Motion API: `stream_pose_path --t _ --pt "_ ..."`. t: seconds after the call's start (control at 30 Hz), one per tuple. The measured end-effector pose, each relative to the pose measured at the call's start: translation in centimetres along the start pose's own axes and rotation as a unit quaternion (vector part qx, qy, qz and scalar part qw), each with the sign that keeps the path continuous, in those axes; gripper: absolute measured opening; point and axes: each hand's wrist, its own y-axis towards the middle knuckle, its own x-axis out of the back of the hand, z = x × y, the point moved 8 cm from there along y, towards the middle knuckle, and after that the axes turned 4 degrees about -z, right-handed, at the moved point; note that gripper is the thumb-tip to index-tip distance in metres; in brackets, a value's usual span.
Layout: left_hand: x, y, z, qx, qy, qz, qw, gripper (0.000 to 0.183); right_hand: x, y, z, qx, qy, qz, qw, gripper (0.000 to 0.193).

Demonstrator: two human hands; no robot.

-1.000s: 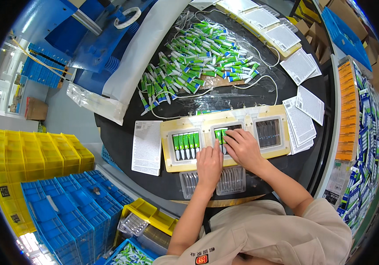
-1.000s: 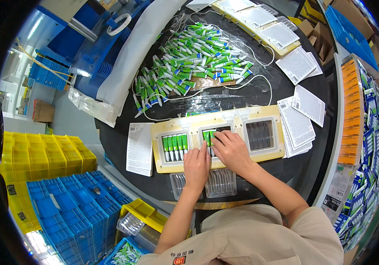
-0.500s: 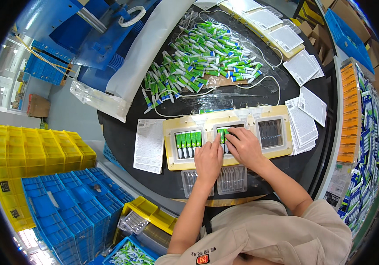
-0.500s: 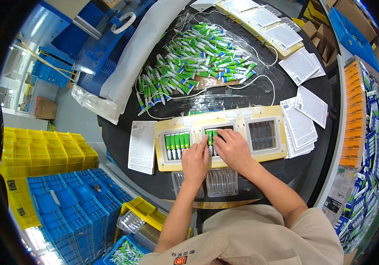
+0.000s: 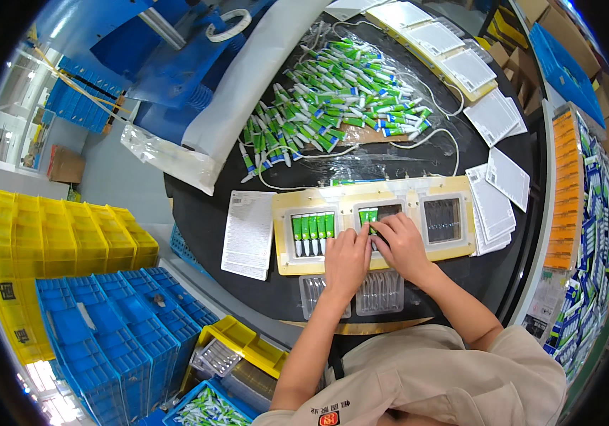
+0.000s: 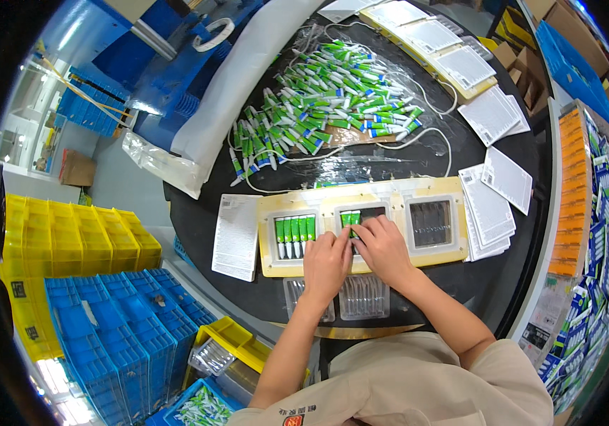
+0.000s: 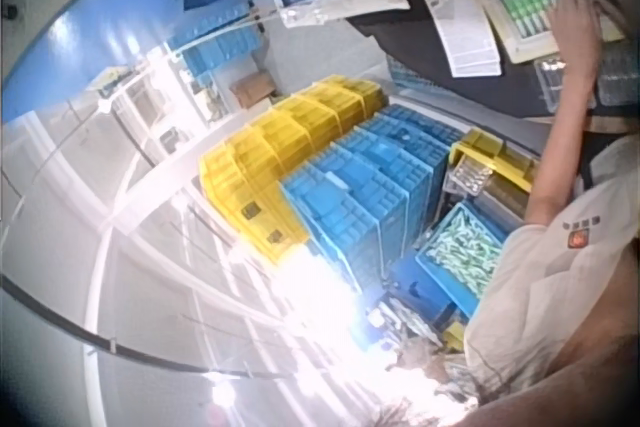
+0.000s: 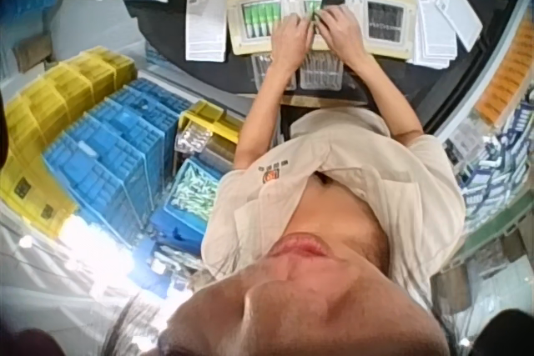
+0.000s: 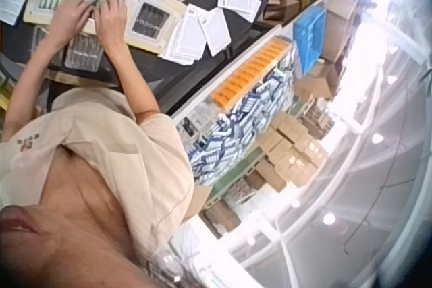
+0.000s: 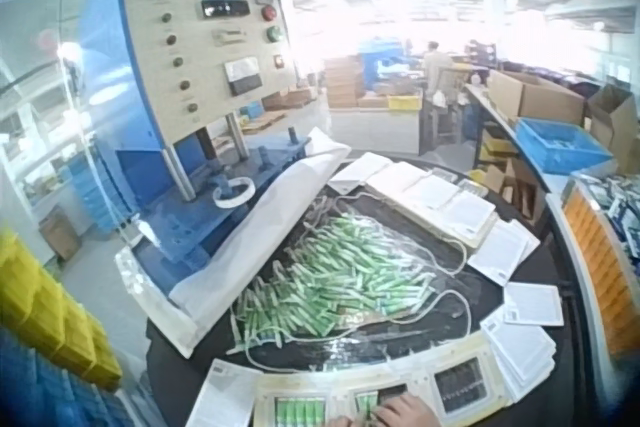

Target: The person places green cylindrical batteries into a wooden jig, then covers them with white paper sheets and stacks the completed units. The person repeats this process multiple times, handling batteries and paper sheets by hand.

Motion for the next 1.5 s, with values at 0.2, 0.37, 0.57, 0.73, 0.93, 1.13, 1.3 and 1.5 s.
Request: stream_pose_path --t 0.2,0.37,0.57,0.73,0.93,1.13,1.3,1.5 --pt "5.4 2.6 10.3 0.077 -0.010 -0.122 0.989 0.015 1.8 7.9 -1.2 -0.001 -0.015 -0.070 0.997 0.015" --pt "7.4 8.9 23.5 0.064 0.143 -0.103 0.982 0.016 -8.3 20.3 -5.1 -0.048 -0.046 -0.012 0.998 0.023" --pt "5.7 10.1 22.7 -0.027 0.272 -0.036 0.961 0.011 -12.7 20.9 -6.0 -0.051 -0.068 0.073 0.994 0.027" --pt "8.9 3.1 12.5 0.107 0.081 -0.102 0.986 0.019 2.1 11.6 -4.2 0.022 0.101 -0.027 0.994 0.023" --pt "6.4 -0.8 -1.1 0.045 0.084 -0.124 0.988 0.012 4.5 -0.4 -0.4 0.186 -0.048 0.073 0.979 0.041" --pt "15.2 -3.7 3.8 0.167 0.198 -0.277 0.925 0.010 3.5 -1.2 -0.2 0.200 -0.078 0.066 0.975 0.038" --pt "8.6 -2.7 -2.8 0.030 0.060 -0.185 0.980 0.015 2.4 -0.7 -0.6 0.168 -0.082 0.063 0.980 0.036" --pt "0.1 0.7 -5.0 -0.005 0.061 -0.149 0.987 0.017 2.3 -0.4 -2.0 0.121 -0.037 0.069 0.990 0.035"
